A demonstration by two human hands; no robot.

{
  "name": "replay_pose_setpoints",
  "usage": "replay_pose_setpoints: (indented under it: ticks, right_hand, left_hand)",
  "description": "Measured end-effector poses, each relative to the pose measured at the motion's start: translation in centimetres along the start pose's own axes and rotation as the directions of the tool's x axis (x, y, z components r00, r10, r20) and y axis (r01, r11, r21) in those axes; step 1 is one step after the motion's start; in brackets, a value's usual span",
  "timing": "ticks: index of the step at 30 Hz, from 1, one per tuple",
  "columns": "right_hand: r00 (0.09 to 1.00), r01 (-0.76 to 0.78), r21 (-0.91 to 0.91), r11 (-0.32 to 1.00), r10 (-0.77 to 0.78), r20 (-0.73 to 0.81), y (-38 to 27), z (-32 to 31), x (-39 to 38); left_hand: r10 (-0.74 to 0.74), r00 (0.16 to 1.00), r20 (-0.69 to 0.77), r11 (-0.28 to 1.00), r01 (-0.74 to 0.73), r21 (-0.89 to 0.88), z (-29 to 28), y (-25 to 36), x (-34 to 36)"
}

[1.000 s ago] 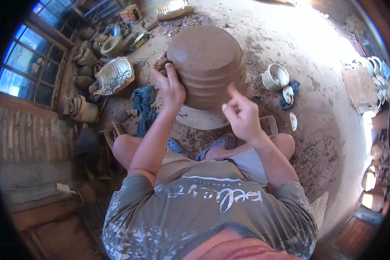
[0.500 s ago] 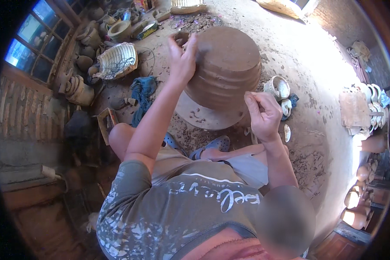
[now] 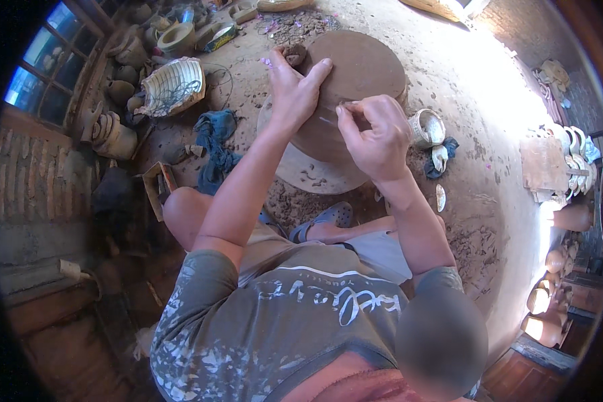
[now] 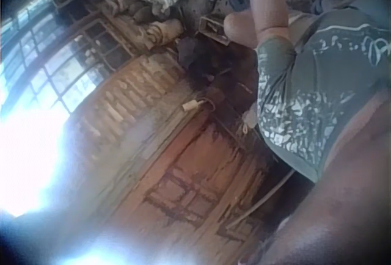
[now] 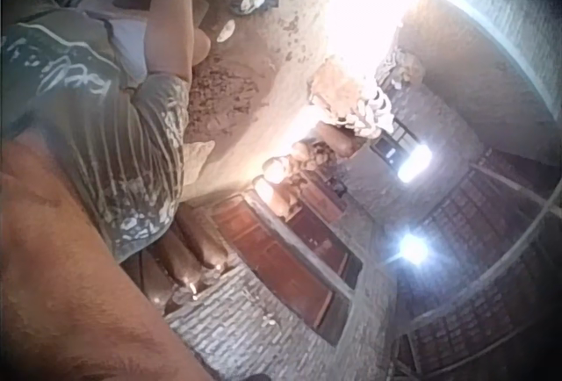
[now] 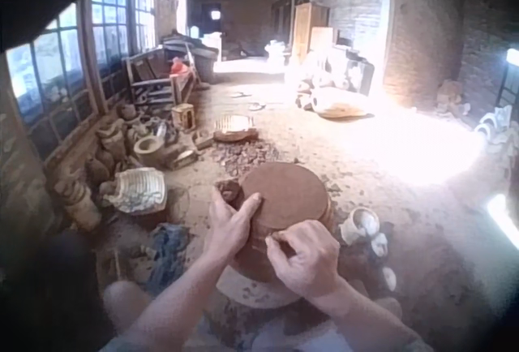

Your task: The person shapes the exterior of a clay pot using a blue rib tool and their fingers while the pot rotates on a wheel.

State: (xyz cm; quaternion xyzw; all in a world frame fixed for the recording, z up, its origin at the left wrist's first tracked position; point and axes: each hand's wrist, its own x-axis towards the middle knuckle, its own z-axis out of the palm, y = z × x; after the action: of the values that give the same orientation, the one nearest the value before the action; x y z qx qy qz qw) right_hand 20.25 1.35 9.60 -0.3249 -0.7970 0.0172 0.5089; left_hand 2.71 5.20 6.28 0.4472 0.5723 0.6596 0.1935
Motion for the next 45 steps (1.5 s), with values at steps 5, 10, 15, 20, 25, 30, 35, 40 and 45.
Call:
replay_pose_setpoints:
  ticks: [5,10,15,20,25,30,35,40,45]
  right_hand:
    - [0.999,-0.053,-0.027,0.998,0.053,-0.004,0.4,0.1,0.1]
    - [0.990,-0.130,0.009,0.991,0.129,0.052,1.4,-1.2,0.3]
    - [0.945,-0.288,0.087,0.954,0.268,0.190,4.0,-3.3,0.7]
    - [0.846,-0.495,0.196,0.847,0.417,0.333,9.8,-6.6,1.0]
    - [0.942,-0.258,0.267,0.929,0.180,0.284,10.1,-7.8,2.0]
    - [0.822,0.283,0.111,0.952,-0.301,0.483,8.3,-7.7,5.4]
    - [0.751,0.299,0.193,0.935,-0.355,0.557,8.0,-6.3,7.8]
    - [0.716,0.204,0.152,0.967,-0.253,0.650,7.0,-6.4,8.6]
    - [0.707,0.210,0.106,0.972,-0.226,0.670,6.0,-6.1,8.8]
  left_hand:
    - [0.036,0.995,0.090,0.996,-0.028,-0.089,-0.2,-1.5,1.5]
    - [0.020,0.972,0.234,0.986,0.020,-0.168,-0.9,-1.8,3.1]
    - [0.056,0.948,0.314,0.937,0.058,-0.343,-1.4,-2.2,4.4]
    - [0.041,0.920,0.391,0.910,0.127,-0.395,-1.3,-0.4,4.9]
    - [0.005,0.919,0.395,0.928,0.143,-0.345,-1.1,-2.2,5.9]
    - [0.014,0.921,0.389,0.971,0.081,-0.227,-0.7,-4.7,7.6]
    - [0.061,0.940,0.336,0.987,-0.005,-0.163,-0.3,-4.3,7.3]
    - [0.026,0.953,0.301,0.995,0.004,-0.097,-0.6,-1.4,5.4]
    - [-0.006,0.927,0.374,0.992,0.053,-0.115,-1.1,-1.3,5.4]
